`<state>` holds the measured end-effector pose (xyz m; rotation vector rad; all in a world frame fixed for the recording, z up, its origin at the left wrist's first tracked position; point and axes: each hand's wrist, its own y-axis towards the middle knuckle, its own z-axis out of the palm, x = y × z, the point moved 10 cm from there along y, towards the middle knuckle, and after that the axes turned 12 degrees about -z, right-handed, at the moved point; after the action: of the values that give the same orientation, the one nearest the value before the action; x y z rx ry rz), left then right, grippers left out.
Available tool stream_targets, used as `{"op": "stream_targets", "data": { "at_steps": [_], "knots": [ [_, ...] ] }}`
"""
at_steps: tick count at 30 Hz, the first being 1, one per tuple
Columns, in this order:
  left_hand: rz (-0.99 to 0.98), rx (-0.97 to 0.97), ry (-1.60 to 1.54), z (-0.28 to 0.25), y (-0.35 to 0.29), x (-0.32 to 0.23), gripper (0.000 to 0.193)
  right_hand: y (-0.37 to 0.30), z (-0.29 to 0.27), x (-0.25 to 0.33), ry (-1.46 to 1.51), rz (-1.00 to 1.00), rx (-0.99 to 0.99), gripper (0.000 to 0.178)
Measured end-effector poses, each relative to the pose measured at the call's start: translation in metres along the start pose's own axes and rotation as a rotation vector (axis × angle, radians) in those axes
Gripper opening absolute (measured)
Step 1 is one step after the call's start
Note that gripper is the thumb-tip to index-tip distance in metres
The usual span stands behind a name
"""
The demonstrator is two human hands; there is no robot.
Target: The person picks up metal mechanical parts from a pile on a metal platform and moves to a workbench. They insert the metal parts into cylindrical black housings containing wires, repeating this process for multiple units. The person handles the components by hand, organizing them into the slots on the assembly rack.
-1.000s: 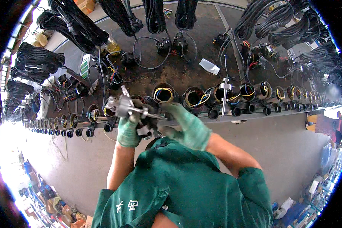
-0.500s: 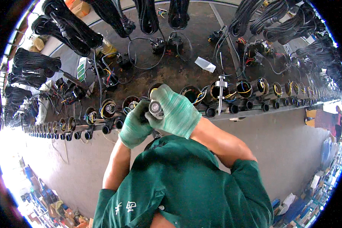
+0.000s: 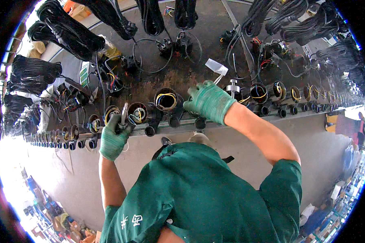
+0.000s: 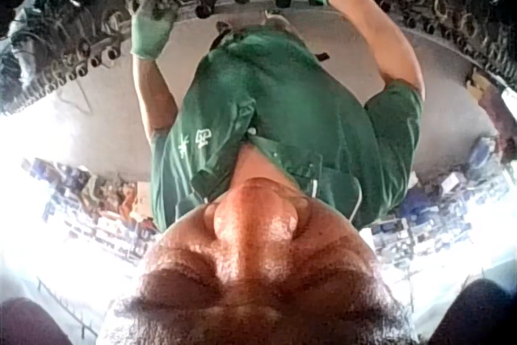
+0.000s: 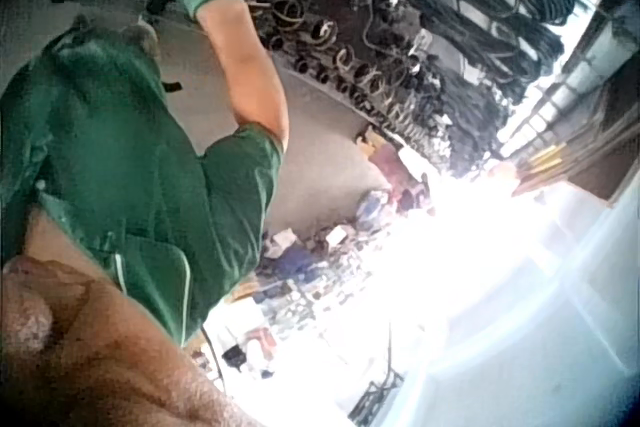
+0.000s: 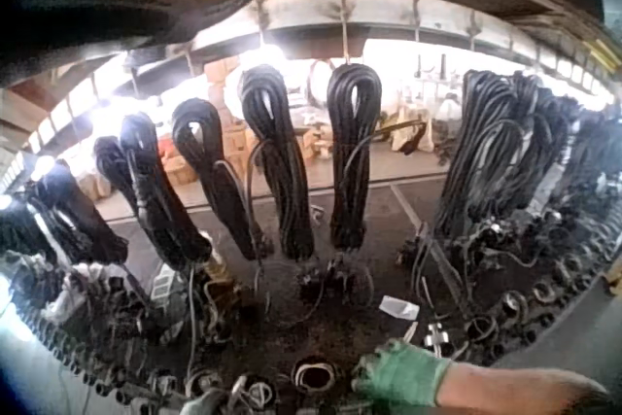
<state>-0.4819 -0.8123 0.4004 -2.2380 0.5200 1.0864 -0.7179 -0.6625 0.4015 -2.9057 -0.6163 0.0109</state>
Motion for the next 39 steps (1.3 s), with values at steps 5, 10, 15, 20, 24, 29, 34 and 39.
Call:
{"op": "stream_targets", "data": {
  "at_steps": [5,10,15,20,24,29,34,39],
  "knots": [
    [-0.113,0.179,-0.442,0.034,0.003,-0.010,0.030,0.007,0.045,-0.014,0.152,0.063,0.167,0.041],
    [0.212,0.065,-0.037,0.059,0.004,-0.039,0.056,-0.001,0.028,-0.015,0.303,0.041,-0.073,0.054],
    [0.329,0.255,-0.112,0.108,0.004,-0.068,0.070,-0.002,-0.032,-0.001,1.049,0.114,-0.459,0.050],
    [0.297,0.309,-0.165,0.127,0.017,-0.079,0.060,-0.013,-0.028,0.000,1.455,0.192,-0.804,0.052],
    [0.076,0.311,-0.864,0.125,0.031,-0.054,0.033,-0.021,0.004,0.003,1.297,0.361,-0.881,0.052],
    [-0.070,0.385,-1.398,0.128,0.037,-0.058,0.032,-0.019,0.004,0.015,1.065,0.378,-1.043,0.063],
    [-0.063,0.523,-1.468,0.135,0.040,-0.076,0.035,-0.016,-0.031,0.015,0.777,0.377,-1.069,0.050],
    [0.248,0.229,-0.614,0.090,0.073,-0.060,0.064,-0.069,-0.074,-0.017,0.569,0.487,-1.155,0.034]
  ]
}}
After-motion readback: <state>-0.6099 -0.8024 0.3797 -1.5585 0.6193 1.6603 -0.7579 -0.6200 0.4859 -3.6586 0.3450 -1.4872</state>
